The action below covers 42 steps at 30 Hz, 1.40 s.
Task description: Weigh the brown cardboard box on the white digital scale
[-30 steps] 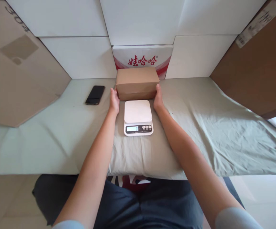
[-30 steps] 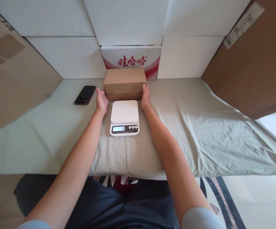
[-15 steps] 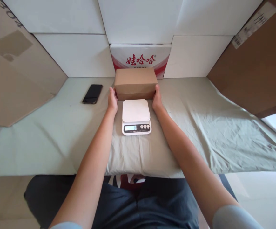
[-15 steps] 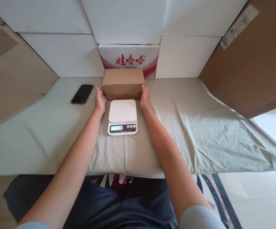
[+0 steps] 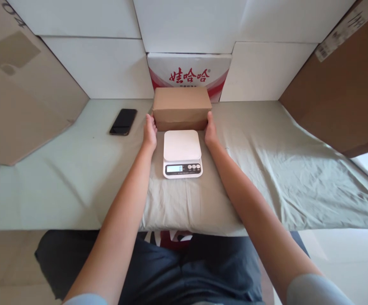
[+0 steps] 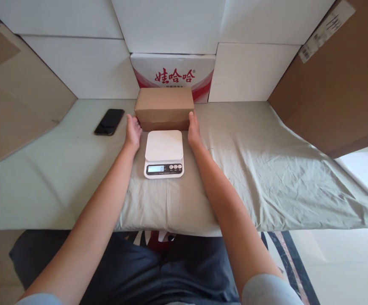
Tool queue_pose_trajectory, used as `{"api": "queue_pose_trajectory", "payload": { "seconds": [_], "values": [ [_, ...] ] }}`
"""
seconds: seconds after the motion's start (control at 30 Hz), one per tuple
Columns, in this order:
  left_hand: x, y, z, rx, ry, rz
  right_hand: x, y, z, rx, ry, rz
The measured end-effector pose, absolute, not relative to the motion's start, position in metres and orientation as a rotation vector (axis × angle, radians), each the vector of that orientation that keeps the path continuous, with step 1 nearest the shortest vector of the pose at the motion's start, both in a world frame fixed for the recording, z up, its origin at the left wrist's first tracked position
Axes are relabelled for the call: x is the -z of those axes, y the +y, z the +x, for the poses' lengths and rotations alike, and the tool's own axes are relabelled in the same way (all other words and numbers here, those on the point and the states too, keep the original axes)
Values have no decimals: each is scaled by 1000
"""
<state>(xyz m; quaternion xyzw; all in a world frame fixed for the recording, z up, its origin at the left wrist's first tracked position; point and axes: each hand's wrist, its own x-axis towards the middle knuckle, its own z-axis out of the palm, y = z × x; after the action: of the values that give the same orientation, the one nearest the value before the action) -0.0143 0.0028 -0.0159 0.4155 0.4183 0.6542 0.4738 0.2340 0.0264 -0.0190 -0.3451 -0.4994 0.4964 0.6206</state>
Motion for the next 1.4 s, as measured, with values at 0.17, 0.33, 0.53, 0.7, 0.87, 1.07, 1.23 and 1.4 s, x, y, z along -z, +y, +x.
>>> {"api": "queue_pose_trajectory", "payload": {
  "seconds": [0.17,0.33,0.53,0.7,0.87,1.07,1.23,1.4],
  "values": [
    [7,0,-18,-1614,1056,998,3,18,227,-1053,-1065,-862],
    [-22,-13,-25,-1665,960,1159,-38,4,230,-974,-1204,-754],
    [-59,-106,-15,-1669,900,1282,-68,-80,246,-884,-1328,-793],
    [-45,-172,-2,-1675,937,1272,-43,-143,257,-908,-1308,-821],
    [-25,-181,7,-1762,938,1205,-29,-157,256,-887,-1315,-823],
    [-20,-183,4,-1770,997,1182,-22,-152,254,-968,-1318,-805],
    [-21,-182,4,-1770,1023,1168,-18,-151,252,-976,-1340,-771],
    [-24,-179,5,-1726,982,1163,-15,-148,250,-962,-1332,-776]
  ]
}}
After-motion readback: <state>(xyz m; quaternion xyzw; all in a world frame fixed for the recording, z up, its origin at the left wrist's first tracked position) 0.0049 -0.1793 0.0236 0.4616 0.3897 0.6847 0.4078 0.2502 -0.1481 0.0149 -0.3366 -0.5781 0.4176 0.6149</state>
